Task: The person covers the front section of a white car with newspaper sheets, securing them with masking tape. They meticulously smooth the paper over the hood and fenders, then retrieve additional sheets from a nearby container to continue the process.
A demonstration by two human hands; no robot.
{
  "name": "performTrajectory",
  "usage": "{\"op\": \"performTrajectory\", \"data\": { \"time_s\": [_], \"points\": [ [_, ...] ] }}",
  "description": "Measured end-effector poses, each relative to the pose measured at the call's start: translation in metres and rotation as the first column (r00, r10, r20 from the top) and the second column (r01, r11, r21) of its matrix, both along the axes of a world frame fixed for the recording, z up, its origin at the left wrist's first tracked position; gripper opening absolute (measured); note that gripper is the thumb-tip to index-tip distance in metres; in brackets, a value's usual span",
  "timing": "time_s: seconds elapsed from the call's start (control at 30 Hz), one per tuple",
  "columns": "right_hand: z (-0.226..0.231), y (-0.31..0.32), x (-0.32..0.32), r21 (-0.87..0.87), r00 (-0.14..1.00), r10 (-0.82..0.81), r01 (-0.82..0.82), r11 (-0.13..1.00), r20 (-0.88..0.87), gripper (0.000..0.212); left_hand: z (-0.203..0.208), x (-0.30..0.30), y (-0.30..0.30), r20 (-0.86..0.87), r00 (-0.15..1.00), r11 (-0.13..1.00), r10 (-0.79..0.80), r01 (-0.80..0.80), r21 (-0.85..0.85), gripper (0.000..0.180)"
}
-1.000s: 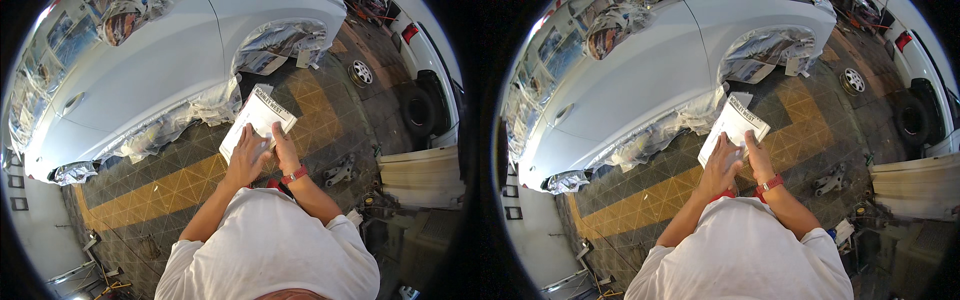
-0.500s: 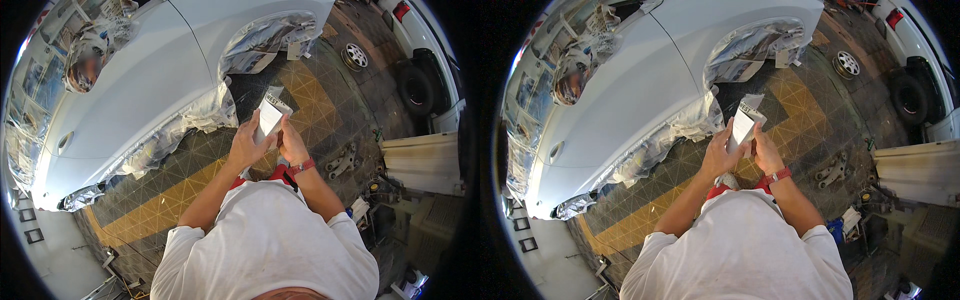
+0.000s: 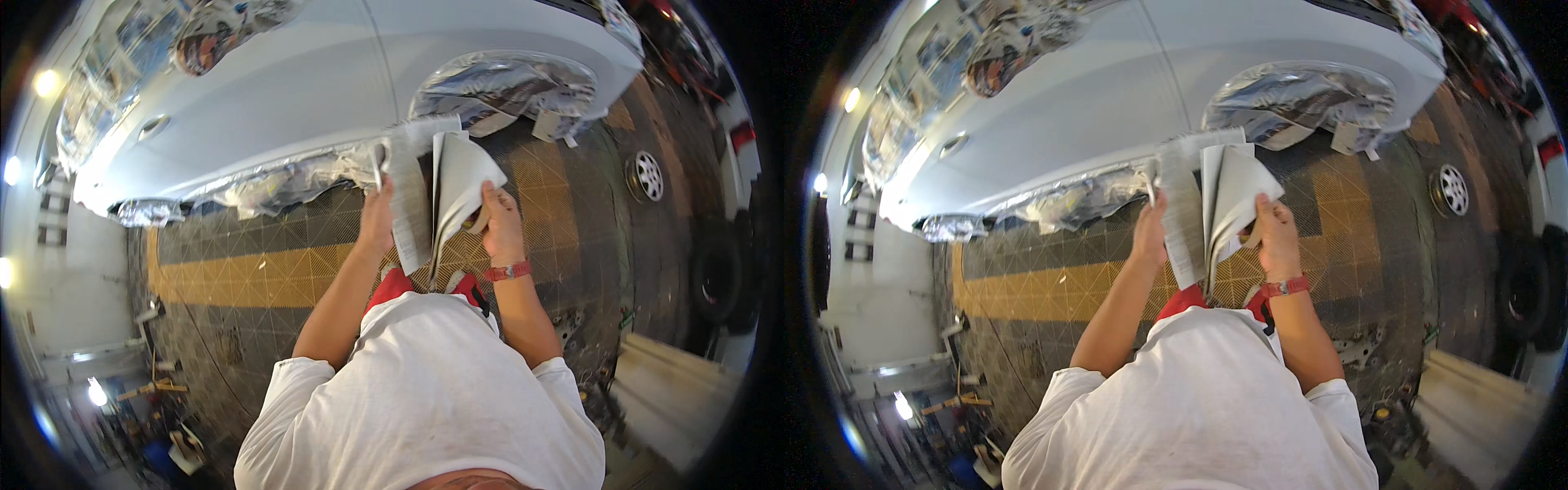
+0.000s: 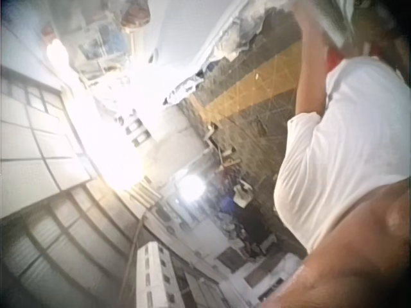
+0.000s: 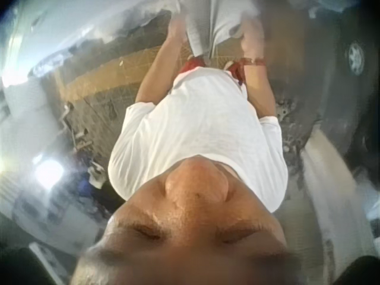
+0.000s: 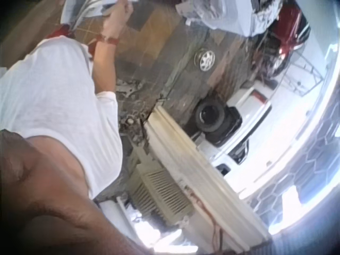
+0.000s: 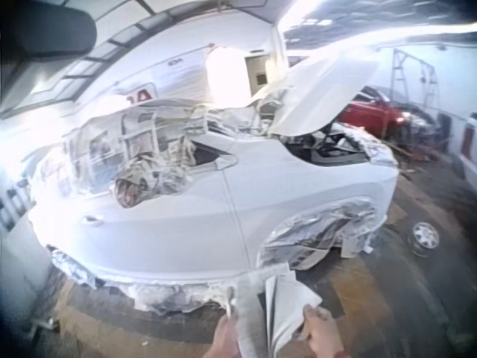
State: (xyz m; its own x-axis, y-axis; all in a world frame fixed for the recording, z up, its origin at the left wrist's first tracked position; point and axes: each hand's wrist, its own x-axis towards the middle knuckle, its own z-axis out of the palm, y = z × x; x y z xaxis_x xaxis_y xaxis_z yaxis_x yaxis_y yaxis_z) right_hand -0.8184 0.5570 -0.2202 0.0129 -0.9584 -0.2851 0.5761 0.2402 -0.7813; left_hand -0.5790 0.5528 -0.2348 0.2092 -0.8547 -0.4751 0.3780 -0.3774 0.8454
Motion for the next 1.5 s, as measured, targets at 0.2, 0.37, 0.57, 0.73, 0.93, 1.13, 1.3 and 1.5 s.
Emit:
{"op": "performTrajectory", "data": {
  "time_s": [0.2, 0.37, 0.57, 0.73, 0.93, 1.13, 1.3, 1.5],
  "points": [
    [-0.028, -0.021, -0.041, 0.026, 0.973, 0.116, -0.123, 0.992, 0.202, 0.034, 0.036, 0.044, 0.038, -0.358, 0.924, 0.946, 0.135, -0.228, -0.232, 0.053],
    [-0.001, -0.024, -0.003, -0.02, 0.882, 0.295, -0.309, 0.951, 0.367, 0.047, 0.02, 0.065, 0.099, -0.395, 0.864, 0.914, 0.313, -0.387, -0.121, 0.052],
    [0.035, 0.015, 0.076, -0.173, 0.737, 0.553, -0.531, 0.829, 0.389, 0.045, 0.002, 0.076, 0.194, -0.359, 0.795, 0.803, 0.488, -0.571, -0.173, 0.044],
    [0.026, 0.06, 0.151, -0.168, 0.675, 0.706, -0.687, 0.707, 0.213, 0.046, 0.024, 0.075, 0.293, 0.577, 0.452, 0.722, 0.68, -0.552, -0.418, 0.046],
    [0.055, 0.225, 0.287, -0.199, 0.365, 0.923, -0.92, 0.337, -0.123, 0.038, 0.062, 0.103, 0.443, 0.715, 0.217, 0.712, 0.664, -0.474, -0.518, 0.045],
    [0.062, 0.429, 0.386, -0.276, -0.006, 0.918, -0.953, -0.125, -0.395, 0.038, 0.066, 0.12, 0.591, 0.572, 0.258, 0.528, 0.779, -0.763, -0.374, 0.059],
    [0.077, 0.542, 0.437, -0.323, -0.156, 0.891, -0.894, -0.31, -0.426, 0.041, 0.06, 0.134, 0.686, 0.584, 0.026, 0.349, 0.811, -0.824, -0.447, 0.061],
    [0.057, 0.639, 0.485, -0.311, -0.352, 0.893, -0.847, -0.431, -0.279, 0.037, 0.058, 0.155, 0.751, 0.463, -0.238, -0.016, 0.854, -0.902, -0.432, 0.057]
  ]
}}
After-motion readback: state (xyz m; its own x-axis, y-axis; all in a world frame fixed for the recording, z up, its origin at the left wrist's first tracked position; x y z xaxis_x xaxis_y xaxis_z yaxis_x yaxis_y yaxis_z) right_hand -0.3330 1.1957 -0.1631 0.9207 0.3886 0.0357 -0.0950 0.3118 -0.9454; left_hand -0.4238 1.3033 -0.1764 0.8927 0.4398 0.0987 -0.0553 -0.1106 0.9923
